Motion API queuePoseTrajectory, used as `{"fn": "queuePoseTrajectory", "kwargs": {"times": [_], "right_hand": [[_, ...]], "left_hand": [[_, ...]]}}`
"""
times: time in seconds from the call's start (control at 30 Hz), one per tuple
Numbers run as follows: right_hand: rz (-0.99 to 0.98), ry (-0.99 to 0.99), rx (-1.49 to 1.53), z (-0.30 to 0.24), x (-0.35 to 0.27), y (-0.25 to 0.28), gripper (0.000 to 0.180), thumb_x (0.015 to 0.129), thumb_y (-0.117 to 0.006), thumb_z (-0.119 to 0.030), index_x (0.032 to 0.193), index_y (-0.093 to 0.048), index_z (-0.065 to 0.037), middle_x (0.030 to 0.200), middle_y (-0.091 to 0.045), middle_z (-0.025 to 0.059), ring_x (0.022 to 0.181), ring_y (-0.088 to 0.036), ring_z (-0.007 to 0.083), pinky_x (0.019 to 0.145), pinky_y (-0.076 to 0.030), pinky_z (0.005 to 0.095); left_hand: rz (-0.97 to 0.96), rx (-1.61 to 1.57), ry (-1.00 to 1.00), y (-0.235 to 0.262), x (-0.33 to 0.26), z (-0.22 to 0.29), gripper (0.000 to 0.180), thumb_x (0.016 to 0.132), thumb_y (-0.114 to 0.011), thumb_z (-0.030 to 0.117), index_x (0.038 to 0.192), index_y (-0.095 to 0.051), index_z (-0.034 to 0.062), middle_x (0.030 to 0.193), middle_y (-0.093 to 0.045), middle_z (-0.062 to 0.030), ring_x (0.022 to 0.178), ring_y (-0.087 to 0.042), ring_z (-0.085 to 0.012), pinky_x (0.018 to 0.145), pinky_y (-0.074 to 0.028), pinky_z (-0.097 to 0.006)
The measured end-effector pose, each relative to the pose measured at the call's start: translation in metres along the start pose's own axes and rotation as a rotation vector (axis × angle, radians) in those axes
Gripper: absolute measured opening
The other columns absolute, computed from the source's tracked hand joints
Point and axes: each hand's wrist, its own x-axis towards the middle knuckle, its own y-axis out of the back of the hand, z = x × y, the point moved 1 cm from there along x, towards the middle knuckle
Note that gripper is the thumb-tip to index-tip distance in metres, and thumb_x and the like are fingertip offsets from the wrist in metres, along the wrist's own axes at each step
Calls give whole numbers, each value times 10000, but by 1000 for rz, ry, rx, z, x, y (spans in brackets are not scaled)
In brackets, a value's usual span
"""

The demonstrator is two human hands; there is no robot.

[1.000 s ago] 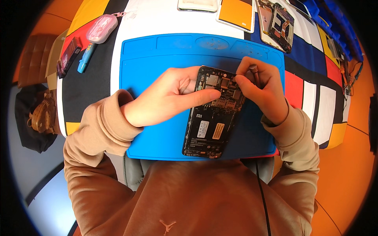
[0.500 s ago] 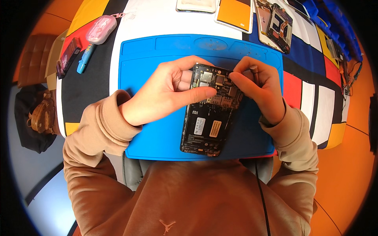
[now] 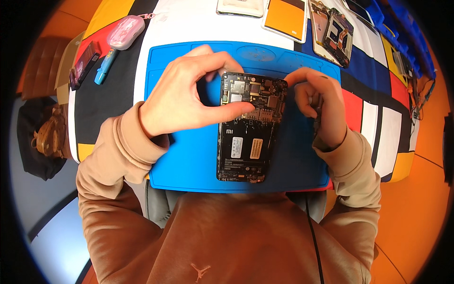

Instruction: The person uses a screwdriver to remove screws from a disassembled mobile phone placed on a blue mat. They then remove the battery and set it aside, followed by handling the motherboard and other internal components.

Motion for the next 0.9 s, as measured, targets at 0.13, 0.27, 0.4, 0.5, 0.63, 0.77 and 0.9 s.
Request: {"fn": "queuePoseTrajectory", "kwargs": {"times": [0.13,0.27,0.4,0.5,0.63,0.77,0.9], "right_hand": [[147,98,78,7,2,2,654,984,-225,-460,863,-660,13,534,-443,-4,496,-351,77,501,-257,248],[321,253,137,11,2,10,718,977,-161,-495,760,-628,5,532,-458,4,488,-343,90,503,-270,260],[314,243,123,8,-2,16,724,1016,-174,-472,757,-635,23,543,-498,34,488,-385,105,515,-332,240],[410,247,76,6,-3,13,640,1043,-271,-431,835,-654,38,601,-579,89,544,-507,122,558,-407,237],[456,339,34,8,5,4,430,1036,-453,-326,967,-658,46,757,-675,170,691,-660,175,635,-484,249],[361,315,20,12,12,2,169,941,-649,-118,1051,-647,10,885,-700,114,790,-694,169,677,-493,231],[332,303,18,14,15,4,168,930,-662,-108,1059,-650,0,886,-703,95,817,-696,164,698,-494,231]], "left_hand": [[-2,212,-156,1,2,-10,374,716,-819,312,929,-653,54,832,-588,-81,836,-521,-262,759,-402,-352],[-39,315,-172,-2,1,-11,375,740,-783,295,975,-616,56,930,-583,-69,883,-491,-260,838,-352,-361],[-54,342,-182,-3,-1,-9,413,719,-795,282,1008,-606,55,988,-581,-61,903,-489,-250,847,-338,-357],[-68,349,-175,-2,-2,-8,469,696,-812,308,1039,-615,55,1004,-569,-61,903,-489,-249,850,-339,-356],[-67,326,-190,-4,-2,-8,520,677,-826,327,1074,-623,58,1010,-554,-60,900,-490,-249,836,-351,-350],[-76,304,-203,-7,1,-10,520,678,-828,328,1078,-629,60,1009,-547,-65,890,-490,-253,819,-364,-344],[-75,312,-251,-6,8,-17,517,679,-830,331,1070,-633,57,1007,-543,-72,888,-491,-261,819,-371,-345]]}}
